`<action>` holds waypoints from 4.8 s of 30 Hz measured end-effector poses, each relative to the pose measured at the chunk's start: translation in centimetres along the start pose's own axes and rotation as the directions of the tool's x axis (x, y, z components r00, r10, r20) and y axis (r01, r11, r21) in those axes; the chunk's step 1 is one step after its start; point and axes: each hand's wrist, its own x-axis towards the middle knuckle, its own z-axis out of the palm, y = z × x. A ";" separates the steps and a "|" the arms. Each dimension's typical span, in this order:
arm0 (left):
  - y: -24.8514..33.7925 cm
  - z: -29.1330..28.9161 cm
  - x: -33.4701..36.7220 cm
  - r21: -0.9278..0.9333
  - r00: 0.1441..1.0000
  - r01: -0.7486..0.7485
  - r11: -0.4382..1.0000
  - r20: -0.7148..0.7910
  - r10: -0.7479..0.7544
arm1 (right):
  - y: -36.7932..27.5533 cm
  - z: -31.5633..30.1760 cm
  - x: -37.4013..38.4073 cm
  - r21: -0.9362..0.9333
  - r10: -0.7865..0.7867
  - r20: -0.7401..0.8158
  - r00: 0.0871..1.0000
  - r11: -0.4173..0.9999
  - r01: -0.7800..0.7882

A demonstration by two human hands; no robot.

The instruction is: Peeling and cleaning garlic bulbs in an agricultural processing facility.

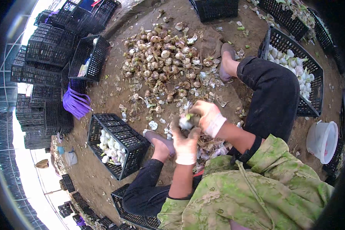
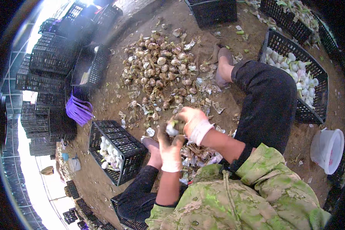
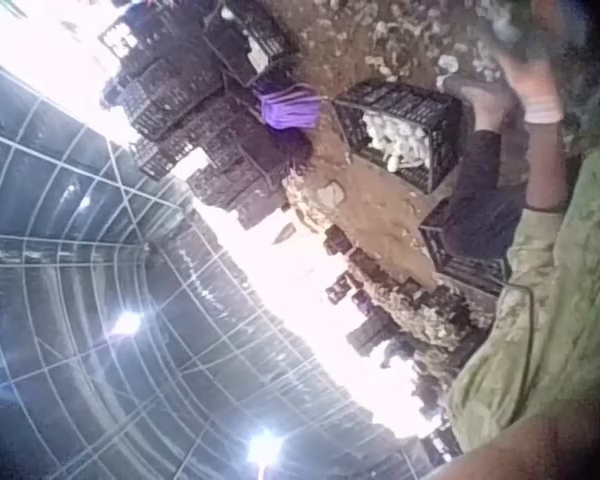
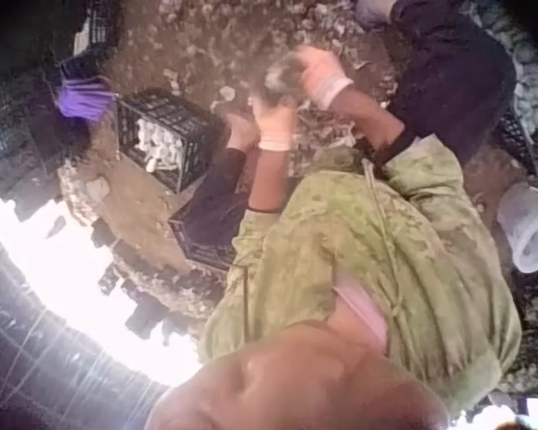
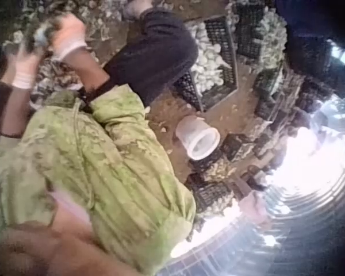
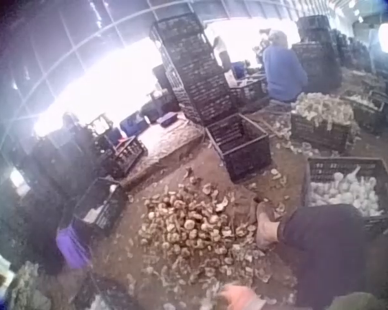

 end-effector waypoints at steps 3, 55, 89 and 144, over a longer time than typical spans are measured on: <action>-1.4 0.5 0.3 -0.050 0.992 -0.030 0.998 -0.124 0.024 | 0.6 1.1 -1.2 0.026 -0.028 0.037 0.999 0.999 0.027; 2.8 -4.8 0.1 -0.448 0.947 0.302 0.842 0.036 -0.320 | 2.4 1.2 -1.6 0.604 0.135 0.542 0.830 0.624 -0.496; 6.2 -0.8 1.0 0.661 0.675 -0.669 0.340 0.347 0.651 | 2.7 -1.0 -0.9 0.677 0.075 0.492 0.867 0.593 -0.436; 2.0 0.3 7.8 0.386 0.908 -0.389 0.837 0.313 0.277 | 6.0 -0.7 2.1 0.882 0.357 0.470 0.807 -0.187 -0.432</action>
